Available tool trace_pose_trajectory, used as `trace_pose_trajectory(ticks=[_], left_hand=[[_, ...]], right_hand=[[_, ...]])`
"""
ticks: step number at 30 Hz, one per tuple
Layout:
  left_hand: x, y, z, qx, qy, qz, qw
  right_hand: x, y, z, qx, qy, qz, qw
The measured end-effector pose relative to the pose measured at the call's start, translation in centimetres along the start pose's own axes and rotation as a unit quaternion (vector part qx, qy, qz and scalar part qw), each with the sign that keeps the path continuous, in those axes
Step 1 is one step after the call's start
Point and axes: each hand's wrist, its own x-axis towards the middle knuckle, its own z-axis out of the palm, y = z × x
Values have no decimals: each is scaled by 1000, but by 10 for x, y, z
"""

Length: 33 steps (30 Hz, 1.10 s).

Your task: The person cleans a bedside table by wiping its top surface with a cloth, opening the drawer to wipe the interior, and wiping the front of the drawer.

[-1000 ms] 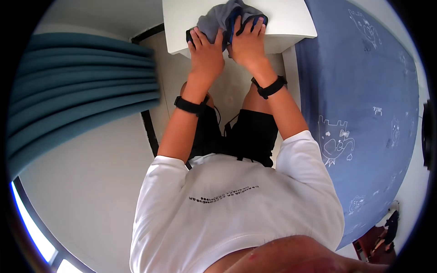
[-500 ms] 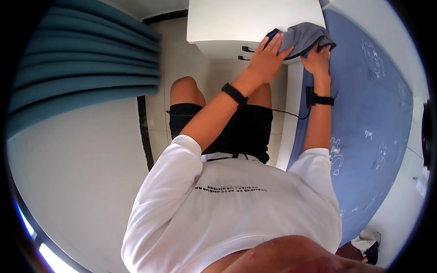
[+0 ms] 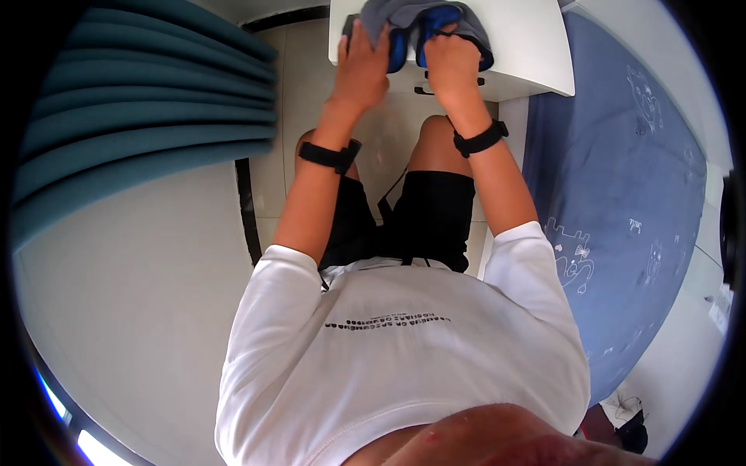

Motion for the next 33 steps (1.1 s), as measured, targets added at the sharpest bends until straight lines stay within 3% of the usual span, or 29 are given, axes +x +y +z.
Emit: trace_pose_trajectory(ticks=[3, 5, 8, 13, 15, 17, 18, 20, 22, 24, 28, 31, 33], left_hand=[[-3, -21, -12, 1, -33, 0, 999], [-8, -21, -19, 7, -51, -2, 999], [-10, -14, -20, 22, -67, -16, 997], [0, -11, -10, 29, -75, -33, 996], [6, -13, -10, 27, -135, -45, 989], [9, -13, -8, 27, -155, -51, 986], [11, -15, -8, 30, -172, -59, 983], [19, -18, -9, 47, -210, -63, 975], [24, -22, -8, 61, -247, -68, 965], [33, -34, -8, -28, -212, -82, 973], [36, -58, -4, -40, -176, -62, 982], [34, -89, 14, -139, -169, -7, 976], [34, -90, 13, -119, -173, 16, 978]], right_hand=[[-1, 5, -11, -12, 47, -37, 998], [-22, 30, -31, 123, 83, -34, 988], [-42, 60, -20, 211, 75, -52, 973], [-24, 61, -13, 228, 34, -87, 969], [-3, 47, -2, 211, 30, -86, 973], [23, 32, 25, 229, 130, -181, 948], [33, 28, 24, 230, 131, -180, 948], [51, 22, 18, 256, -87, -216, 938], [72, 17, 29, 237, -109, -201, 944], [85, 17, 45, 184, -34, -222, 957], [92, 66, 33, 290, -104, -157, 938], [82, 108, 9, 253, -131, -89, 955], [75, 124, -10, 305, -234, -82, 919]])
